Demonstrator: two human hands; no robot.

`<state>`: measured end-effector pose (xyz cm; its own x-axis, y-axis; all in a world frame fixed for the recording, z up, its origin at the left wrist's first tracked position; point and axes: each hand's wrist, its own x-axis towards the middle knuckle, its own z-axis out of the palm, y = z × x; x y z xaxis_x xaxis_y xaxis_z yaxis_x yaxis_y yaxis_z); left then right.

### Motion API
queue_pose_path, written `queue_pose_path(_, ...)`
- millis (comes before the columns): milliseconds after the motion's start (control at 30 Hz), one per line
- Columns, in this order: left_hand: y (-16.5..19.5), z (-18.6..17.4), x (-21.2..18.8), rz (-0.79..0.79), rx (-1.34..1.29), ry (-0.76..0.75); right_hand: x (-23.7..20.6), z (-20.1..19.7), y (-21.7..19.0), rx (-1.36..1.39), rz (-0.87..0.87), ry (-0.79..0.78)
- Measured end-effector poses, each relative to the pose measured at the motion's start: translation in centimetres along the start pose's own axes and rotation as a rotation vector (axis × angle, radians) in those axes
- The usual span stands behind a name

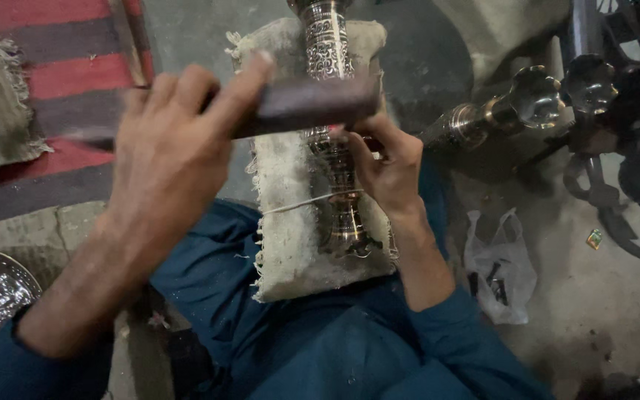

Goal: The person sits cross-legged and uses a small metal punch and a wooden mallet to emboss intricate patterns onto a silver-colored metal vase. The vase is stabilized on a cushioned support, and the person repeatedly taps the punch to create raised decorative details.

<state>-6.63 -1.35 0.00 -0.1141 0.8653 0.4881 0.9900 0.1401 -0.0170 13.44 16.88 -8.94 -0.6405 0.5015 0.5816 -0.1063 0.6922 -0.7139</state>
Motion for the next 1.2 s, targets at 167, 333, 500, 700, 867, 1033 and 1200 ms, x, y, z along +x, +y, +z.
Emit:
queue_pose_path(167, 0.7, -0.7, 1.1, -0.027, 0.003, -0.116, -0.8, 0.9, -0.8, 0.281, 0.252, 0.175)
queue_pose_path(333, 0.9, -1.5, 1.9, 0.055, 0.181, -0.030, -1.0, 1.1, -1.1, -0.020, 0.219, 0.188)
queue_pose_path(500, 0.7, -2.0, 2.7, 0.030, 0.063, -0.055, -0.3, 0.5, -0.7, -0.141, 0.171, 0.070)
queue_pose_path(700, 1.0, -3.2, 2.6, -0.084, 0.000, -0.226, -0.9, 0.2, -0.4, 0.284, 0.294, 0.181)
queue_pose_path(867, 1.3, -2.7, 2.8, -0.235, -0.313, -0.423, -1.3, -0.3, -0.1, 0.264, 0.202, 0.159)
queue_pose_path(1033, 1.2, -2.3, 3.8, -0.061, -0.307, -0.310, -1.8, 0.1, 0.1, 0.265, 0.235, 0.212)
queue_pose_path(1200, 1.5, -2.6, 5.0, -0.012, 0.039, -0.380, -1.9, 0.5, 1.1, 0.111, 0.165, 0.226)
